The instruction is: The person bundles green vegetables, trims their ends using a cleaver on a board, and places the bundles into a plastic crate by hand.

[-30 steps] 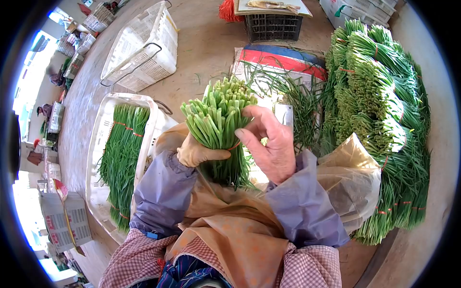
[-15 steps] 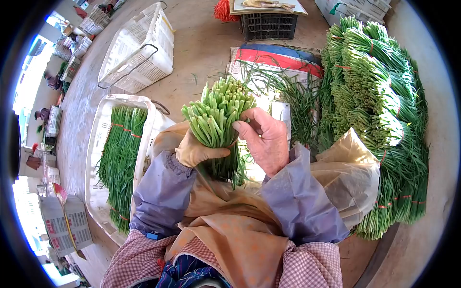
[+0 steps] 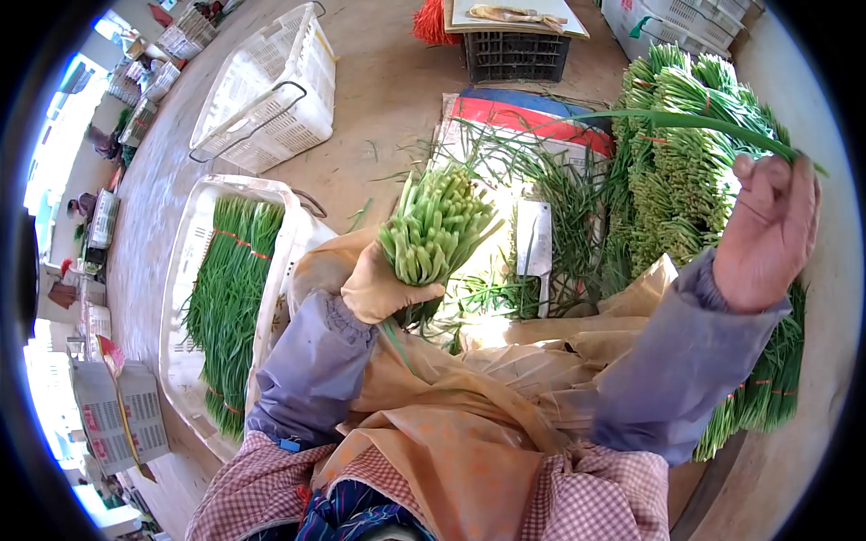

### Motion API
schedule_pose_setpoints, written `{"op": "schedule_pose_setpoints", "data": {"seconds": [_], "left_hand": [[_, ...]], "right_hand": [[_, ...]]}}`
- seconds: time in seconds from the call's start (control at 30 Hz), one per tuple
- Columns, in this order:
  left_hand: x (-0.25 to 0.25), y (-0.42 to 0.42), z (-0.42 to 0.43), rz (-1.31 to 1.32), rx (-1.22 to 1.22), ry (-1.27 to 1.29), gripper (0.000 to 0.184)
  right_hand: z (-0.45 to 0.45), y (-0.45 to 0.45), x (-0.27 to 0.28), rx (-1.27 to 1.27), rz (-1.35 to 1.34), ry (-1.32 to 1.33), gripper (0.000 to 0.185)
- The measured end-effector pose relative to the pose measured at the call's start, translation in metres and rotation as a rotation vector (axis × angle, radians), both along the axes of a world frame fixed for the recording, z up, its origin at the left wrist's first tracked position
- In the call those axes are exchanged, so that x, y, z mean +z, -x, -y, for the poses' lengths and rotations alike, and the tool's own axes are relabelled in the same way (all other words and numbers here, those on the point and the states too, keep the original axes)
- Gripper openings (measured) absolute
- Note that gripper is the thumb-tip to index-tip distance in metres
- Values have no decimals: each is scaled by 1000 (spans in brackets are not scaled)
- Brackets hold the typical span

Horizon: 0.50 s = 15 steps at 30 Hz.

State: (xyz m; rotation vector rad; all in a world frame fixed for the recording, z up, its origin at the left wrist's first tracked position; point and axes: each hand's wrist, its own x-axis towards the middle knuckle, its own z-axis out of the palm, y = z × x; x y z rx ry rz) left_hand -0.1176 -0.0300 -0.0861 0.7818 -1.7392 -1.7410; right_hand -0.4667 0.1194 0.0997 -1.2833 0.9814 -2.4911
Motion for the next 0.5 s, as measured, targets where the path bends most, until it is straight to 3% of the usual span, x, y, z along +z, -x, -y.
{"op": "schedule_pose_setpoints", "data": {"seconds": [0.07,0.13,0.2,0.23,0.33,0.43,0.5], "left_hand": [[2,2,1,43,-12,-25,79],[-2,5,3,61,4,19,85],[-2,8,5,108,32,92,99],[4,11,3,152,42,169,99],[2,12,4,331,71,336,97],[22,13,0,499,101,509,96],[13,12,3,454,103,546,96]], "right_hand": [[11,6,-25,-478,-347,-434,13],[21,-13,-72,-291,-612,-1005,7],[34,-45,-128,-139,-1035,-1471,14],[34,-57,-171,-60,-1219,-1403,18],[49,-97,-219,359,-678,-1396,24],[57,-105,-245,376,-336,-1121,23],[64,-112,-252,545,19,-917,29]]}}
